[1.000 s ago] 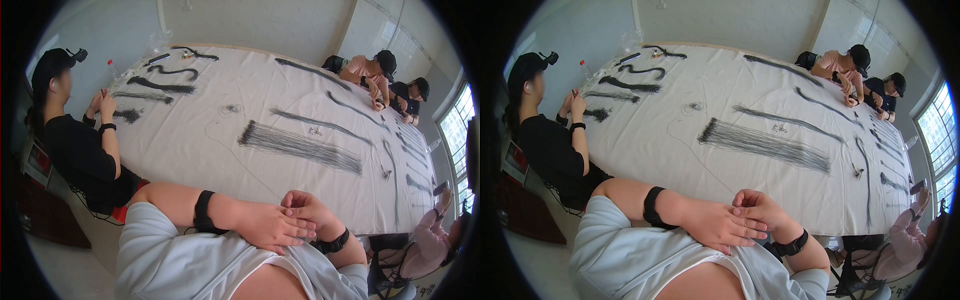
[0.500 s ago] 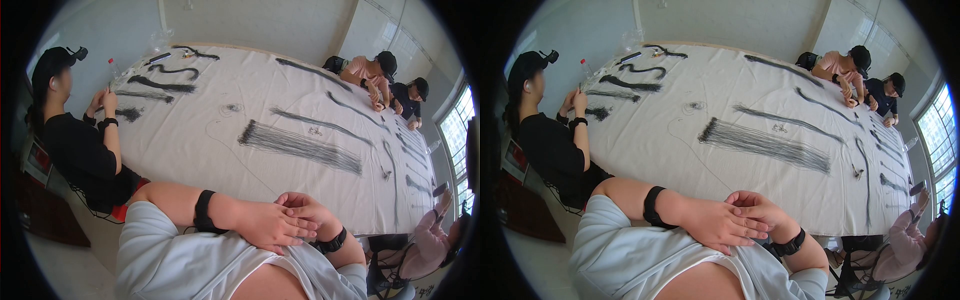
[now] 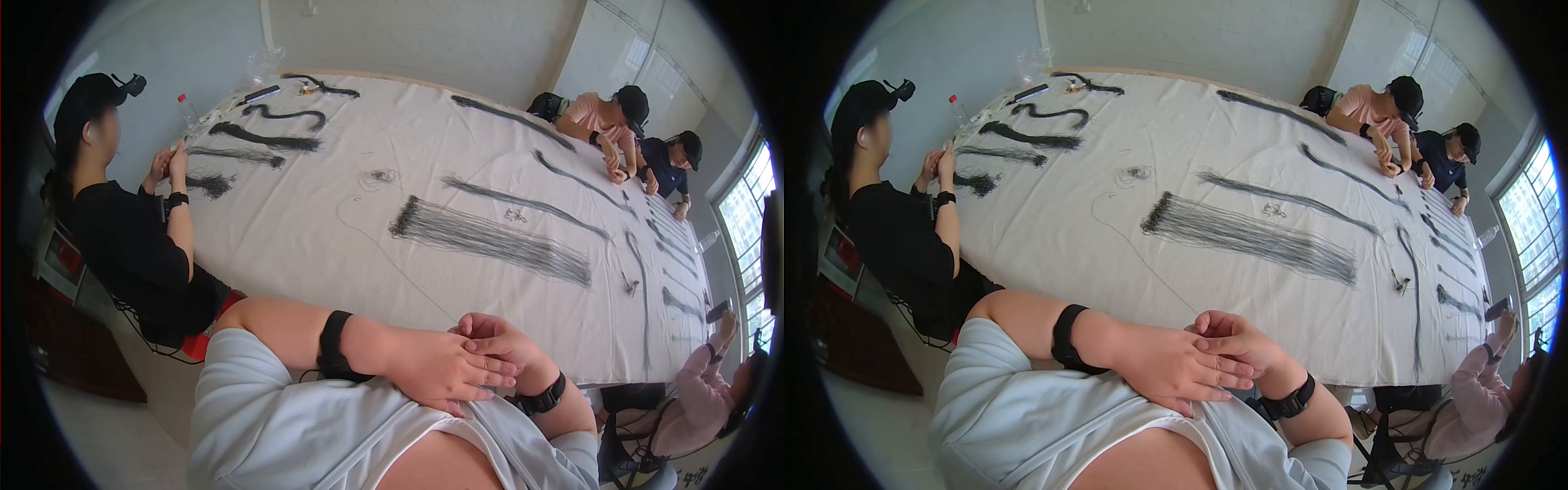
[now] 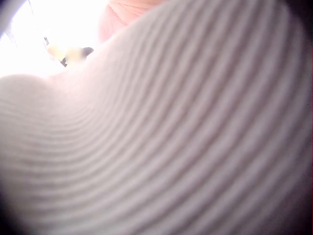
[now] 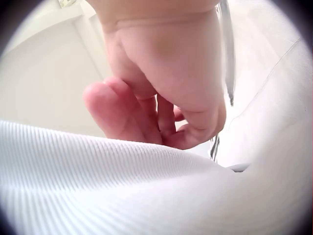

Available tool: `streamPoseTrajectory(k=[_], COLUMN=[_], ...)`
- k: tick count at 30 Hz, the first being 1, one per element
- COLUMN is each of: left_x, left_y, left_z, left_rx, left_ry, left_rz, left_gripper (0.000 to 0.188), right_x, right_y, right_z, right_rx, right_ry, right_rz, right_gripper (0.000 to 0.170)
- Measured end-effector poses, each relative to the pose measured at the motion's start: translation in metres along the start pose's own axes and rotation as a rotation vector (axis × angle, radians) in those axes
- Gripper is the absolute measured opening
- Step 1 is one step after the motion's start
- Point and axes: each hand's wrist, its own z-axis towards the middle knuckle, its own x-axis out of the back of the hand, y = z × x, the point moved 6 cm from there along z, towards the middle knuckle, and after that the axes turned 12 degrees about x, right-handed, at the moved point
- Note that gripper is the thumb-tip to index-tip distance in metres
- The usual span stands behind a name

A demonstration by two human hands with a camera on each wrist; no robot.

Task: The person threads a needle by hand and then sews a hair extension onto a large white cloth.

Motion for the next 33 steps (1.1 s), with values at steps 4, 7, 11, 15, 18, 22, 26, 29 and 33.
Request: streamPoseTrajectory(k=[4, 7, 11, 15, 18, 22, 26, 29, 33], left_x=[-0.004, -0.002, 0.004, -0.003, -0.007, 0.002, 0.001, -0.001, 0.001], left_y=[-0.001, 0.000, 0.002, -0.001, 0.000, 0.001, 0.002, 0.001, 0.002], left_z=[-0.001, -0.002, -0.001, -0.001, 0.000, 0.000, 0.000, 0.001, 0.001], left_rx=[-0.018, -0.022, -0.023, -0.011, -0.044, -0.036, -0.049, -0.053, -0.061], left_ry=[-0.006, 0.007, 0.018, -0.009, -0.013, 0.022, 0.023, 0.014, 0.031], left_rz=[0.002, 0.019, 0.017, -0.035, -0.028, -0.010, 0.027, 0.014, 0.029], left_gripper=[0.049, 0.048, 0.048, 0.048, 0.048, 0.048, 0.048, 0.048, 0.048], right_x=[0.015, 0.026, 0.019, 0.009, 0.026, 0.025, 0.018, 0.025, 0.027], right_y=[0.007, 0.011, 0.007, 0.003, 0.011, 0.008, 0.005, 0.008, 0.006], right_z=[0.003, 0.003, 0.002, 0.001, 0.001, 0.000, 0.001, 0.000, 0.000], right_rx=[-0.030, -0.064, -0.004, 0.003, -0.046, -0.079, 0.000, -0.060, -0.046], right_ry=[-0.162, -0.204, -0.137, -0.103, -0.213, -0.135, -0.088, -0.095, -0.036], right_rz=[0.064, 0.094, 0.010, -0.044, -0.005, -0.034, -0.070, -0.107, -0.124], right_gripper=[0.017, 0.016, 0.013, 0.012, 0.013, 0.015, 0.015, 0.016, 0.016])
